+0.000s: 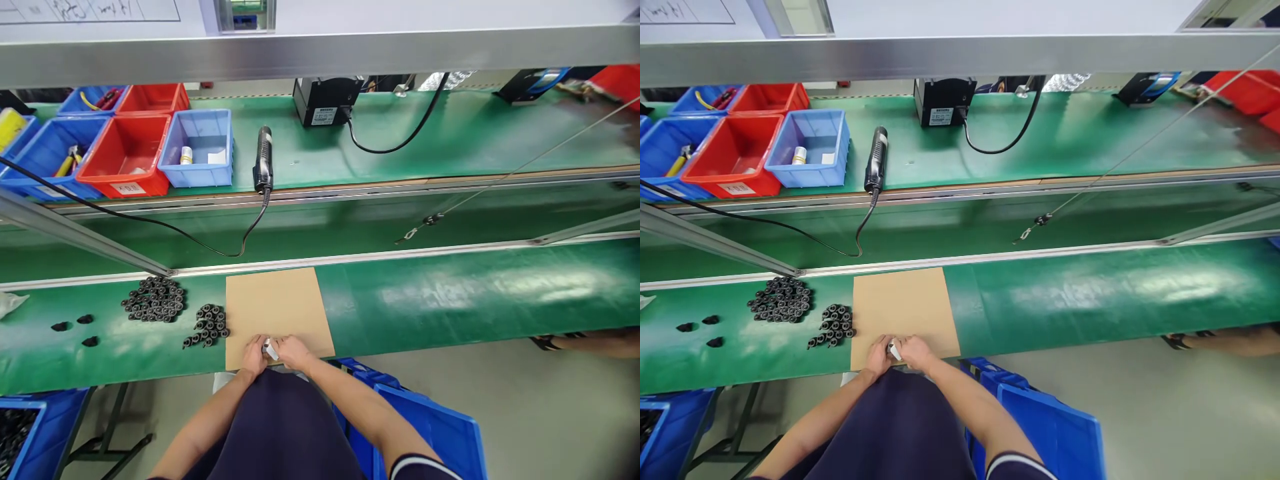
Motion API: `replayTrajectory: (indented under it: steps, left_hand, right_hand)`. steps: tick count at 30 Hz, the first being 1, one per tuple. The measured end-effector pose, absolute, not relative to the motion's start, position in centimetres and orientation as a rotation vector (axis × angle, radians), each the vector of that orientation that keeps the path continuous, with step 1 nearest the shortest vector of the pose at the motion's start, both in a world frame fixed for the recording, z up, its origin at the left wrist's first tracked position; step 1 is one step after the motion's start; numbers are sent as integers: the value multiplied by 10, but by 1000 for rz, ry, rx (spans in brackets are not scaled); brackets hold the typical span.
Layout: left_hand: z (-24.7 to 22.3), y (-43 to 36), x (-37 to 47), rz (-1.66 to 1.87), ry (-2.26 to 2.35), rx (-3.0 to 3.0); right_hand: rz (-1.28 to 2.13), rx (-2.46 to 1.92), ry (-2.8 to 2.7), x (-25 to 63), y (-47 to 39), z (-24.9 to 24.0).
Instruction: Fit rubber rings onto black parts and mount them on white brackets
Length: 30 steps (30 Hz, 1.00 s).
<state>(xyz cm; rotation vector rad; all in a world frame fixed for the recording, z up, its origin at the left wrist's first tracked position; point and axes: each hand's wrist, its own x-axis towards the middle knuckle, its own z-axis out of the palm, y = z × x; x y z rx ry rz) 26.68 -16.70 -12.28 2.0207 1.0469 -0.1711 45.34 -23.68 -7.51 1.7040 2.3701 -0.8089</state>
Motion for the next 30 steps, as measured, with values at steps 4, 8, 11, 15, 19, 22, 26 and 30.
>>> replayTrajectory:
  steps: [4,8,11,15,19,22,26,30]
  left_hand:
    - [-122,-163,266,-176,1017,2021]
    - [-120,-161,267,-154,1016,2011]
    - [-121,-163,267,-127,1052,1974]
    - [-121,-173,256,-41,1118,1906]
    - [-117,-183,225,68,1218,1856]
    - [-111,-184,191,158,1338,1840]
    - [-102,-171,144,319,1548,1819]
    - [-95,-148,105,477,1768,1793]
  right_hand:
    - [-846,1875,2230,448,-249,-70]
    - [-944,1991,2213,460,-248,-64]
    - [-960,2227,2034,470,-242,-66]
    - [-960,2462,1763,477,-234,-74]
    - [-1019,2471,1860,465,-242,-76]
    - [-1134,2322,2076,449,-252,-78]
    - [-1152,2260,2187,437,-258,-86]
    - [-1105,2297,2263,437,-268,-95]
